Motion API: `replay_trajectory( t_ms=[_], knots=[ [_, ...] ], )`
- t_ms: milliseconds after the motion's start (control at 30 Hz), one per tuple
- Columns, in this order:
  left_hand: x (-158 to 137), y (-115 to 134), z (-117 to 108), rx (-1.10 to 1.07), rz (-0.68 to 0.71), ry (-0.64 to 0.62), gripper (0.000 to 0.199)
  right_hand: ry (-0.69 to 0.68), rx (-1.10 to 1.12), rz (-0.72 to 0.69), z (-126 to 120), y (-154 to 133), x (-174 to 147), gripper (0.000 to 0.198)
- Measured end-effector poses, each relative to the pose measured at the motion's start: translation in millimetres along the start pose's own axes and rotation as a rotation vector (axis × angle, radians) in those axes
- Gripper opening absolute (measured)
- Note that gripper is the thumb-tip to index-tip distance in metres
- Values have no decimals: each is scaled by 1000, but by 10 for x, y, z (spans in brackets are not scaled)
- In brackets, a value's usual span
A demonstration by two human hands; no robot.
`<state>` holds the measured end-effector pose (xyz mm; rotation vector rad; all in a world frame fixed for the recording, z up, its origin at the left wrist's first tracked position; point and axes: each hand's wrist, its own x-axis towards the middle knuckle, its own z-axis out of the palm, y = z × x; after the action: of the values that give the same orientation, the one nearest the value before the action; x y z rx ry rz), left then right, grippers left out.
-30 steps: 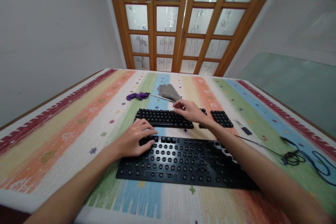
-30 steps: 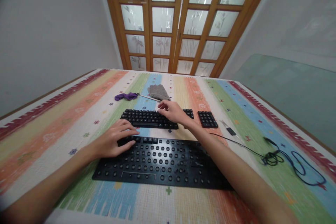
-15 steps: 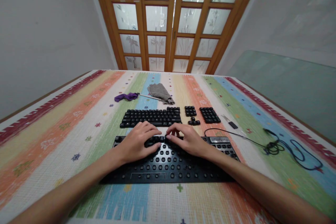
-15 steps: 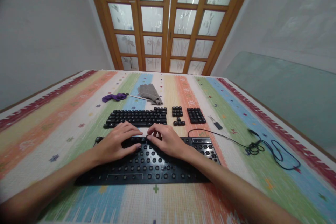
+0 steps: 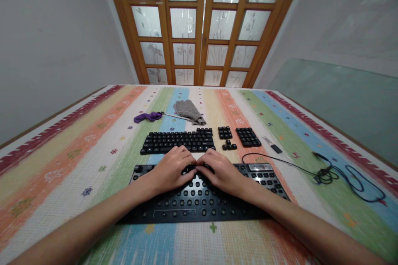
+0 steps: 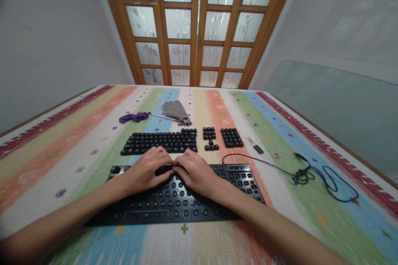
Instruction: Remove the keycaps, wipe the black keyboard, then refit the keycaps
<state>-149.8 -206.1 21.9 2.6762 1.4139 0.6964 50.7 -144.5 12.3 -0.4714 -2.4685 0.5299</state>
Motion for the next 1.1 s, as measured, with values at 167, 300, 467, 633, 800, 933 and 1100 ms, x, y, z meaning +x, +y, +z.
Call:
replay_trajectory(
  t_ms=[167,300,467,633,800,933,1100],
  knots=[
    [-44,2,7,18,32,14,12,9,-57,-62,-1,24,-1,14],
    [-56,31,8,-18,7,26,11,-32,-31,-85,-55,2,49,14],
    [-58,57,38,-151,-63,73,11,-67,6,-84,-114,5,85,12],
    [-49,42,69,-220,-86,95,13,-86,14,-64,-135,22,73,10],
    [-19,33,78,-221,-48,100,11,-114,-12,-75,-156,25,86,10],
    [-7,48,62,-111,54,93,11,-145,-132,-139,-141,12,89,20],
    [-20,74,60,-33,94,104,14,-183,-373,-229,-63,-33,42,22]
  ],
)
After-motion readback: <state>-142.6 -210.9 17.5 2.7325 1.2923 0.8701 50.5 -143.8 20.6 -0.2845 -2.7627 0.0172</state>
